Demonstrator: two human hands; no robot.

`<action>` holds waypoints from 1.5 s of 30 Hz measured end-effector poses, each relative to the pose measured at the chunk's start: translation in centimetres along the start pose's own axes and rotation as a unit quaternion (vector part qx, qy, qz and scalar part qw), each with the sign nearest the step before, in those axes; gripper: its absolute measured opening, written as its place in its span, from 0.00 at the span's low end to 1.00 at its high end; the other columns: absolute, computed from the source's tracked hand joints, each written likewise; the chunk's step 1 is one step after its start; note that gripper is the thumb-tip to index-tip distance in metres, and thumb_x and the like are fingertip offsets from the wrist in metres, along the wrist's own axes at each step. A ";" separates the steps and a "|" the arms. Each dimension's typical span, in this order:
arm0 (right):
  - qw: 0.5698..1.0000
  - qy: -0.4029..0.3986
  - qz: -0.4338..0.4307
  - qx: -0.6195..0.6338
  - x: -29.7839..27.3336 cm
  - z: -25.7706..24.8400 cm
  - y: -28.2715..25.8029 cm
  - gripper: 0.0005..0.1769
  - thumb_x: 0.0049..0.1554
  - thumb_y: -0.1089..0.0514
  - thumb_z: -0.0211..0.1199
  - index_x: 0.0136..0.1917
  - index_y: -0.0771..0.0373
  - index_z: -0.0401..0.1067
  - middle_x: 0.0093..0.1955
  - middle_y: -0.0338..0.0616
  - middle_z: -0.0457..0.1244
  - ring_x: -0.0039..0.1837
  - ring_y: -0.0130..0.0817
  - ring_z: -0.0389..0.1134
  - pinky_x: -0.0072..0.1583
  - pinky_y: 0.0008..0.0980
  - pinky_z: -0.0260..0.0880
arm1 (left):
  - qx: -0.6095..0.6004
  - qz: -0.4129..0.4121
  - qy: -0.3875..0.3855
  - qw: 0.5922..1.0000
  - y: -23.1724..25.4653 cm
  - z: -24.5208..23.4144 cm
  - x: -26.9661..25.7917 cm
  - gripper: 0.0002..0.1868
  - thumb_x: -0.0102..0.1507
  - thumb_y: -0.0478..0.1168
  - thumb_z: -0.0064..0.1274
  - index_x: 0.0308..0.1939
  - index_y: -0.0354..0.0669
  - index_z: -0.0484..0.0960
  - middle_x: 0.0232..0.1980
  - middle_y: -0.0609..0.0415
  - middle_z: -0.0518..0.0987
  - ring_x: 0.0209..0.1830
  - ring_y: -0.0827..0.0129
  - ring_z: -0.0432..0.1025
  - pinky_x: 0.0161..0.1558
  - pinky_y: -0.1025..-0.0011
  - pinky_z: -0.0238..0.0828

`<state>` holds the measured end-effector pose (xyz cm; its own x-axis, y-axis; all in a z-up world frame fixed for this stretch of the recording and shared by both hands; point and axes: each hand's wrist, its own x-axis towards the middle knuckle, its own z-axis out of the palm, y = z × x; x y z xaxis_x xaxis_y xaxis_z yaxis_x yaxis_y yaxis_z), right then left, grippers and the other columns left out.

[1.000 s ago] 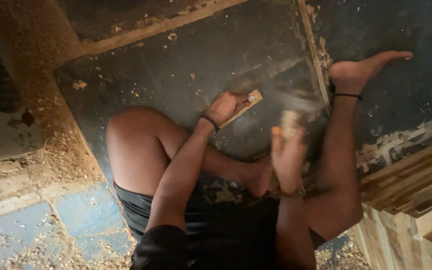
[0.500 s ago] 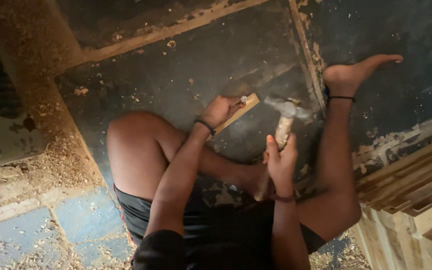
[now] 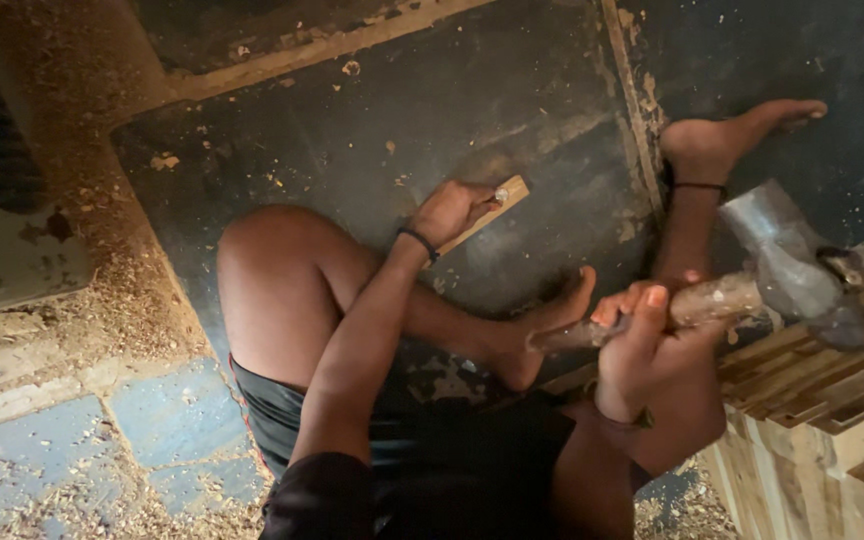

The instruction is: The person sits on the floor and uses a hammer to drive nails into small wooden planks. They hold the nail with one hand and strike it with the hammer in the other, repeating the process for multiple nails.

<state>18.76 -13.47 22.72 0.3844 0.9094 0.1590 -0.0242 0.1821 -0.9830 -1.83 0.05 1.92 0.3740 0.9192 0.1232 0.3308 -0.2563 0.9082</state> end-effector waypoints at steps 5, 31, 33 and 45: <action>0.987 -0.014 0.072 -0.144 -0.6 0.9 4.1 0.22 0.70 0.58 0.59 0.71 0.66 0.56 0.37 0.45 0.58 0.35 0.35 0.57 0.38 0.38 0.61 | 0.013 0.000 0.014 1.000 1.0 0.2 -0.8 0.12 0.66 0.44 0.55 0.49 0.44 0.86 0.46 0.42 0.84 0.44 0.45 0.78 0.47 0.57 0.75; 0.827 -0.087 -0.099 -0.547 -3.8 5.0 -6.0 0.12 0.65 0.58 0.65 0.60 0.60 0.69 0.32 0.37 0.66 0.34 0.25 0.66 0.40 0.28 0.66 | 0.011 0.010 0.054 0.998 -0.1 1.2 -1.4 0.13 0.68 0.48 0.54 0.47 0.42 0.83 0.44 0.40 0.82 0.44 0.42 0.77 0.44 0.54 0.74; 0.905 -0.042 -0.053 -0.420 -3.4 5.7 -6.6 0.26 0.63 0.59 0.63 0.69 0.66 0.57 0.36 0.39 0.65 0.31 0.25 0.65 0.35 0.27 0.67 | 0.001 -0.032 0.041 0.999 -0.8 1.3 -1.3 0.14 0.68 0.49 0.54 0.44 0.42 0.83 0.43 0.39 0.82 0.44 0.42 0.77 0.43 0.54 0.74; 0.996 0.027 -0.076 -0.048 0.2 1.7 -4.0 0.21 0.72 0.57 0.59 0.71 0.67 0.56 0.34 0.42 0.59 0.31 0.28 0.62 0.36 0.32 0.65 | 0.044 0.061 0.043 0.996 -3.0 3.8 -0.4 0.12 0.67 0.47 0.51 0.47 0.46 0.83 0.44 0.43 0.83 0.43 0.44 0.78 0.44 0.52 0.75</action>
<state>17.41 -13.38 26.80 0.4264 0.8523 0.3030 0.1258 0.2759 -0.9529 0.29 -0.64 -2.37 0.3416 0.9006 0.2687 0.3640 -0.3904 0.8456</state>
